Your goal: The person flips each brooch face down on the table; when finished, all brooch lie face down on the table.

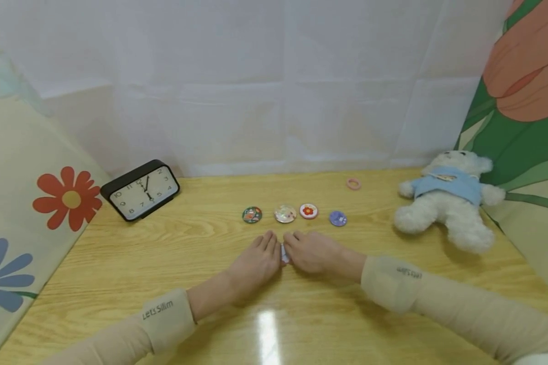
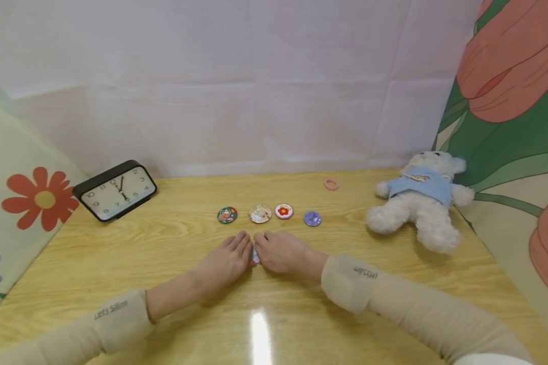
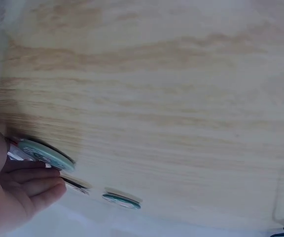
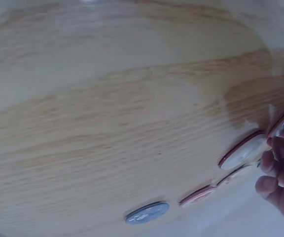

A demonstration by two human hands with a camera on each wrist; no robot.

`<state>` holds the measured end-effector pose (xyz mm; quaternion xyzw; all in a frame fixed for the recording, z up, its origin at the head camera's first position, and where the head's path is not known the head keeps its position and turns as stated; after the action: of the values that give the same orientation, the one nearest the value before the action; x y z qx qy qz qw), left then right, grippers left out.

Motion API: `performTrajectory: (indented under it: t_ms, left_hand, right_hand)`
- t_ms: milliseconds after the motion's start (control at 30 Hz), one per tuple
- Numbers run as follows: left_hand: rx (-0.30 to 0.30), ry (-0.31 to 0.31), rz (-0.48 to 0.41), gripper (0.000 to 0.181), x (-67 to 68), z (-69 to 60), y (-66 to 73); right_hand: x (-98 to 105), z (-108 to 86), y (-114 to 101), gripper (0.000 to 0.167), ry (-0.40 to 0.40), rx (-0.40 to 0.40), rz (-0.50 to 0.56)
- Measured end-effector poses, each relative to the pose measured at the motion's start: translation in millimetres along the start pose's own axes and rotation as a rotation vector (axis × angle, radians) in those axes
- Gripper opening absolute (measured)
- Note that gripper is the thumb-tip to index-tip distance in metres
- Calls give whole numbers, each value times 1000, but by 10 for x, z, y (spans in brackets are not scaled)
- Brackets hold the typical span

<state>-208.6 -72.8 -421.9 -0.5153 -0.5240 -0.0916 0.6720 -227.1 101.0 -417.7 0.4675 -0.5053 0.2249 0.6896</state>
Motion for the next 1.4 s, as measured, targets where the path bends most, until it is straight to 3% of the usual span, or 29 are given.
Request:
performTrajectory:
  t_ms: [133,233,467,700,867,1000,1133,1267,1400]
  left_hand:
    - [-28,99,94,41,-48,-13,-15]
    - [-27,135,102,46,-66,-18,-20]
    - [-13,112,9,51,-73,-25,-28]
    - [20,128,-157,54,-64,-63,-54]
    - [60,143,-197,48,-79,-53,-40]
    - [140,231,-244,42,-122,-29,-1]
    - [240,296,-266,46,-147,4,17]
    - [291,255,-278,58,-120,31,0]
    - [298,199,-324,63,-99,43,-18]
  right_hand:
    - [19,6,25,27,23,10,8]
    - [13,-1,23,25,33,11,27]
    - [-48,-57,-30,21,81,21,-14]
    - [-45,-61,-53,20,110,47,-51]
    - [-33,-64,-43,20,105,21,24]
    - [-44,-70,-30,17,90,-1,81]
    - [-29,-55,-13,16,99,-75,197]
    - [-27,-28,12,18,95,-204,404]
    - [-40,-8,43,19,55,-301,580]
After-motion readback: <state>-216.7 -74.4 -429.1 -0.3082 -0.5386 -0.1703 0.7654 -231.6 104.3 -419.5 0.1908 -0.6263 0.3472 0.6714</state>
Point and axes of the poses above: each hand's wrist, its own z-axis towards the middle knuckle, its own x-axis out of the back of the hand, y = z × x, the point moved 1 cm from there along z, towards the middle knuckle, and after that the axes turned 6 degrees about z, right-handed, at the moved point
